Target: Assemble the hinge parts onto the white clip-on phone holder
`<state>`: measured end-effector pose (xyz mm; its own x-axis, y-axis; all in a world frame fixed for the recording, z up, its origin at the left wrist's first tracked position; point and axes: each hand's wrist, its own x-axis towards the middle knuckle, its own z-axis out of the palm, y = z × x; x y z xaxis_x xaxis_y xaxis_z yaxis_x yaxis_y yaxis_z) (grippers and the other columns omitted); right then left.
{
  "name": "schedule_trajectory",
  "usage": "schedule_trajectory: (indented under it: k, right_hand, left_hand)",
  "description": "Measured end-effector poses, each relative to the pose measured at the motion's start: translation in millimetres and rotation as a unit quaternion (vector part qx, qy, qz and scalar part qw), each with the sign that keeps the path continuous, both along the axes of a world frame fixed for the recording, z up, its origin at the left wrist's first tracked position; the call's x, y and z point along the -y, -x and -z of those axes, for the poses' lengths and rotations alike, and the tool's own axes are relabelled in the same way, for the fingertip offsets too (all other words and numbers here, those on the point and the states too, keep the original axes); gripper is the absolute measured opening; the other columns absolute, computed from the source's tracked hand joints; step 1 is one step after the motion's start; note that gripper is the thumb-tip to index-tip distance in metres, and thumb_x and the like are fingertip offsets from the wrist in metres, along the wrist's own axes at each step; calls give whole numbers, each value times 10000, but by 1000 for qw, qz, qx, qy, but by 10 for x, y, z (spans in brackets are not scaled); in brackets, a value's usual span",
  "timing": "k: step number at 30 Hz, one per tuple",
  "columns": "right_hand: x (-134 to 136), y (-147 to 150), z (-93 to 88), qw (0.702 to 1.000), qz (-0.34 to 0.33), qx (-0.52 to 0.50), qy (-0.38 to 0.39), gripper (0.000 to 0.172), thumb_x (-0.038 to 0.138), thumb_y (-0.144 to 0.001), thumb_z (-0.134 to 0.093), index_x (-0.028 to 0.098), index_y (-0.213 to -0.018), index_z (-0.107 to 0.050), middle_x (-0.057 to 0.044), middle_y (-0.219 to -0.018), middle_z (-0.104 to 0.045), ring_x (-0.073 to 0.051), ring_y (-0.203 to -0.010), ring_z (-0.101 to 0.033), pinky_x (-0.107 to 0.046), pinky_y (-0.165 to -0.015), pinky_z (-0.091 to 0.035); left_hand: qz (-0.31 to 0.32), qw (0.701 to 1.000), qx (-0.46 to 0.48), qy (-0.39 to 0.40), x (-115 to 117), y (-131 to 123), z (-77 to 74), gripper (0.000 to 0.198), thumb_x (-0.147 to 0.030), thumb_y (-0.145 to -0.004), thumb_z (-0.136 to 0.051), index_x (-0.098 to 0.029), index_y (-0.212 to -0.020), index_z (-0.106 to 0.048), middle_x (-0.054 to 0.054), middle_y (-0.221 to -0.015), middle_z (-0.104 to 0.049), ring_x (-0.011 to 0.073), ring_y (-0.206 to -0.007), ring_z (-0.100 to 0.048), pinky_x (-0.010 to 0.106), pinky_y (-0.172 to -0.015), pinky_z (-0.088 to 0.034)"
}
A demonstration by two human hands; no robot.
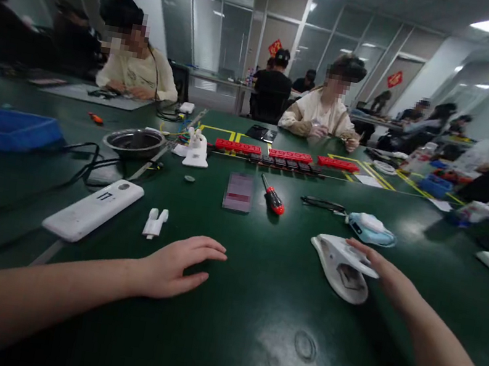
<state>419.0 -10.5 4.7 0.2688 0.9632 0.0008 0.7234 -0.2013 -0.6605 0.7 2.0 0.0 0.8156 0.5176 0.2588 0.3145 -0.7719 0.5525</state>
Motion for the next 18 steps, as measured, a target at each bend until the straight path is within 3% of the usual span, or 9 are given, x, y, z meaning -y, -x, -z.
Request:
schedule_trajectory:
  k: [5,10,13,18]
  right_hand:
    - [20,328,29,998,-2,-57,-10,599,587,-788,-228,219,-1149,-532,-78,-1316,-367,-322,-1182,-333,-406,-967,-214]
    - [-1,761,-6,996,-40,-77,-26,556,571,-804,-257,225,-1116,-560,-60,-1309,-380,-303,-1205,-302,-388,-992,-174]
    - [-51,1070,-6,994,-72,-82,-27,560,586,-801,-268,230,-1122,-559,-53,-1290,-406,-296,-1208,-299,-413,-986,-204]
    - [-176,1638,39,983,-142,-102,-48,611,619,-798,-243,197,-1117,-550,-80,-1206,-487,-264,-1133,-405,-410,-944,-298]
  left_hand:
    - [-6,1000,-12,20,-23,-4,-4,361,-187,-801,-458,-219,-1159,-434,51,-1199,-461,160,-1123,-412,334,-934,-379]
    - [-14,1000,-13,21,-31,6,21,364,-195,-802,-458,-217,-1164,-432,50,-1209,-450,154,-1126,-407,325,-943,-371]
    - [-14,1000,-7,10,-21,4,24,361,-196,-799,-460,-205,-1160,-437,58,-1204,-454,159,-1125,-407,327,-943,-370]
    - [-38,999,13,-9,-26,9,14,390,-196,-788,-469,-190,-1175,-419,71,-1220,-439,168,-1142,-391,341,-965,-348]
